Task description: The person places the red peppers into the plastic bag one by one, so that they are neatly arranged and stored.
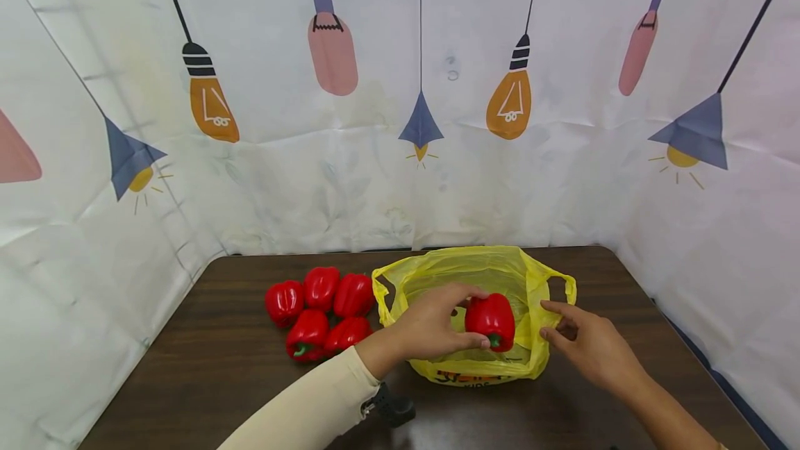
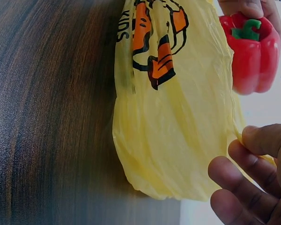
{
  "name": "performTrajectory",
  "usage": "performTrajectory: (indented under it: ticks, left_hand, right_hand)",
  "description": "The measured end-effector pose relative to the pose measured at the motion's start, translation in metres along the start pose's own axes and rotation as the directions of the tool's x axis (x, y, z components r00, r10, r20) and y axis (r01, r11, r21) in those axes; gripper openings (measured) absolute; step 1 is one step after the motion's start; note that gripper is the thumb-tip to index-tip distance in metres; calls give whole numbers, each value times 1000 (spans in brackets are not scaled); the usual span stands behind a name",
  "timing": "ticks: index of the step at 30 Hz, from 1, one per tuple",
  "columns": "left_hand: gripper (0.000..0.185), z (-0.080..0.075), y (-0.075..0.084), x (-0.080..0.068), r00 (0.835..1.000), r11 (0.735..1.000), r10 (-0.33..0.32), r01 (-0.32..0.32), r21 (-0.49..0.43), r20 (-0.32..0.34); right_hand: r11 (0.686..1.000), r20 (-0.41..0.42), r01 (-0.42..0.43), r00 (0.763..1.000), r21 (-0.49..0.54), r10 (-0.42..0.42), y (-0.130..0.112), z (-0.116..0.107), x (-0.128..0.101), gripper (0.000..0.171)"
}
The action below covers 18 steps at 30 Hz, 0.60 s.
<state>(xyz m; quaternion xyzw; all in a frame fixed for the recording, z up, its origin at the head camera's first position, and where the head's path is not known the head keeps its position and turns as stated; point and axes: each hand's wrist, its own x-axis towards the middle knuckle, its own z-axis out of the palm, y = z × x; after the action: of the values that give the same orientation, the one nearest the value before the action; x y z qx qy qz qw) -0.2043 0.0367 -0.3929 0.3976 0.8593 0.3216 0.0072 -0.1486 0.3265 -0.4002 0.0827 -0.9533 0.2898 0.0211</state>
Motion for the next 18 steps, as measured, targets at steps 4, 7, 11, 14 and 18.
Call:
performTrajectory:
  ticks: [4,7,11,14,18]
  left_hand:
    - [65,2,1,2,1000,1000,-9,9,1,0]
    - [65,5,1,4,1000,1000,-8,8,7,-5]
    - [64,10,2,6,1000,1000,0,1,22,-14]
    - [64,13,2,6,1000,999,-8,8,32,-15]
    - [63,17,2,7,999,999,-34,34,24,-14]
  right_hand:
    - [1000,0,3,1000,-7,-3,0,0,0,58]
    - [1000,-6,7,1000,-10,-8,0,0,0,58]
    - [1000,-16,13,1000,-7,-14,-1,1,0,57]
    - [1000,-22,16,1000,-7,-16,-1,1,-1,57]
    - [1000,-23,13,1000,-6,-13,-1,1,-1,57]
